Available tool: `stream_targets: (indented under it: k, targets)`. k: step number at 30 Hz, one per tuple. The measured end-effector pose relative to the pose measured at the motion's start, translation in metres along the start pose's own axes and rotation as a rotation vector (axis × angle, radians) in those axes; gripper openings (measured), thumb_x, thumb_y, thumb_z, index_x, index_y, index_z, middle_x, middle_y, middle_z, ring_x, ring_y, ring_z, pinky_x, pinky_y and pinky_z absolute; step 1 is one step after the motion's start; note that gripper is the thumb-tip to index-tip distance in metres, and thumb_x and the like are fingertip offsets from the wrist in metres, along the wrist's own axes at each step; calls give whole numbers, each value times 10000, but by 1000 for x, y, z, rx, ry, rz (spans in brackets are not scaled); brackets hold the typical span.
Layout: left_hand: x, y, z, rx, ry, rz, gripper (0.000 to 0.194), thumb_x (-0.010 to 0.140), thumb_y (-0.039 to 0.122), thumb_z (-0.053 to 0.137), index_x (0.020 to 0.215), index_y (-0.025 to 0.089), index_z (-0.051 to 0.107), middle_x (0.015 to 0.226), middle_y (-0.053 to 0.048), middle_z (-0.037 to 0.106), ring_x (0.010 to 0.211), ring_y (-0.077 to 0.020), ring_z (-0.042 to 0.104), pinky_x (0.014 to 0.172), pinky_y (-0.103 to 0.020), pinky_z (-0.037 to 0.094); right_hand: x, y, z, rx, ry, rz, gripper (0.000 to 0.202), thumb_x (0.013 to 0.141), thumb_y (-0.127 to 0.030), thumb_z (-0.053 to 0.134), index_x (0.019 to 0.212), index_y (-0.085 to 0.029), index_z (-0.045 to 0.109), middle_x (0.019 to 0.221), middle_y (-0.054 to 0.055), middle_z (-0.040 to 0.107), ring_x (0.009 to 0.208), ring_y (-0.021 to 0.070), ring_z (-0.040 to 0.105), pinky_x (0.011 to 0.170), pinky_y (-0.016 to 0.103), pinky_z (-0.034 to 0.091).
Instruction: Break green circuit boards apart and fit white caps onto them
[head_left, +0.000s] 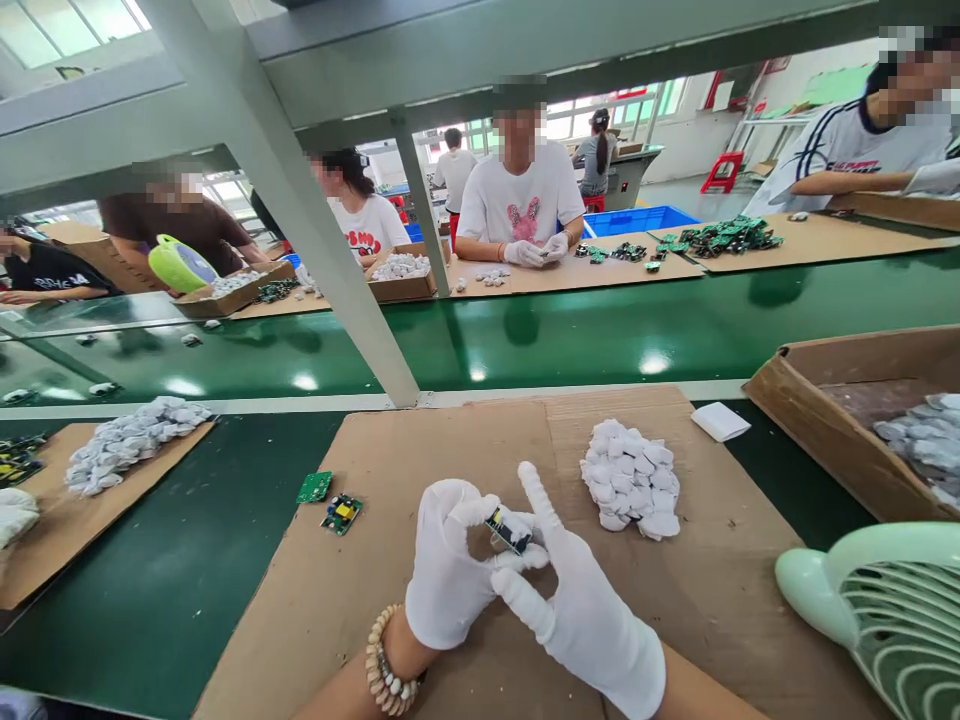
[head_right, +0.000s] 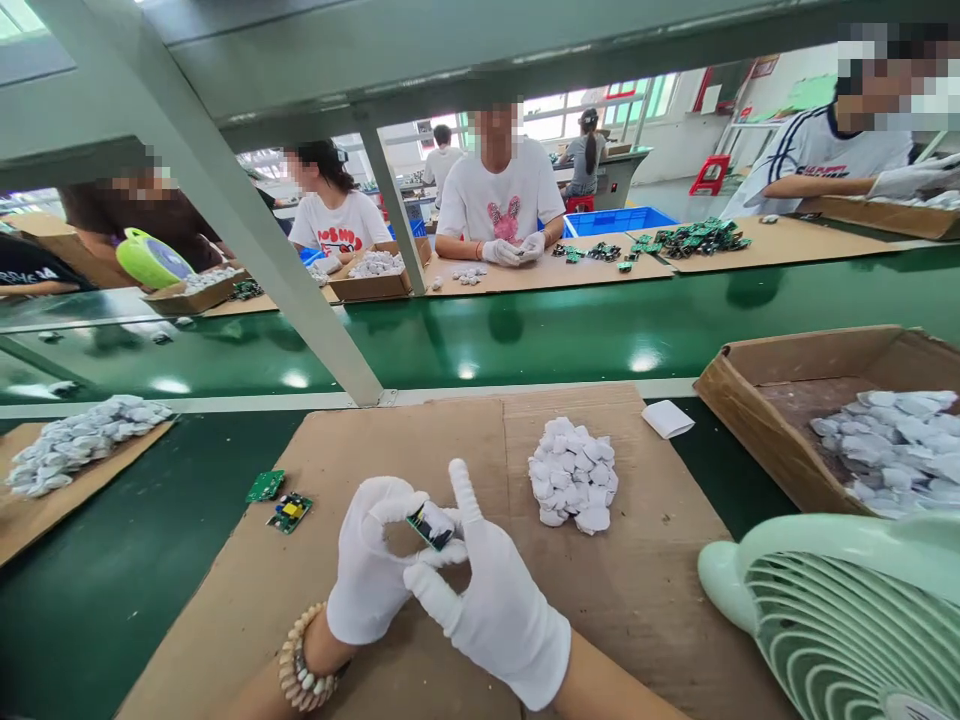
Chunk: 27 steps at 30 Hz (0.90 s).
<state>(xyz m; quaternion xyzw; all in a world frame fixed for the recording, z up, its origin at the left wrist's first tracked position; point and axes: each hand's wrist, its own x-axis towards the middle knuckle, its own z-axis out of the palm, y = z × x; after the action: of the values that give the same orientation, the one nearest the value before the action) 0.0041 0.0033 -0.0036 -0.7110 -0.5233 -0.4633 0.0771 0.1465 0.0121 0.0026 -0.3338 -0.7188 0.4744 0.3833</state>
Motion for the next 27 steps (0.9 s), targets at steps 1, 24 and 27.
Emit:
stream_targets:
  k: [1,24,27]
  targets:
    - [0,1,0,17,-6,0,346,675,273,700,926,224,467,779,-2,523,710,-161,489,651,-303,407,1,1,0,5,6,9,647,810,-281,520,1405,-201,281,868,30,648,642,140,560,678,280,500]
    - [20,-11,-7,14,-294,-302,653,631,501,702,1173,192,511,1076,-97,633,992,-245,575,854,-391,457,64,-25,-34,-417,68,275,602,758,-397,558,1335,-294,423,720,6,686,545,162,578,551,293,471]
    - [37,-18,-36,142,-538,-357,510,702,437,660,1154,223,559,1132,-67,635,1033,-233,580,897,-360,446,119,-33,-45,-788,48,280,628,792,-319,508,1387,-302,307,733,-4,667,649,183,600,605,300,443]
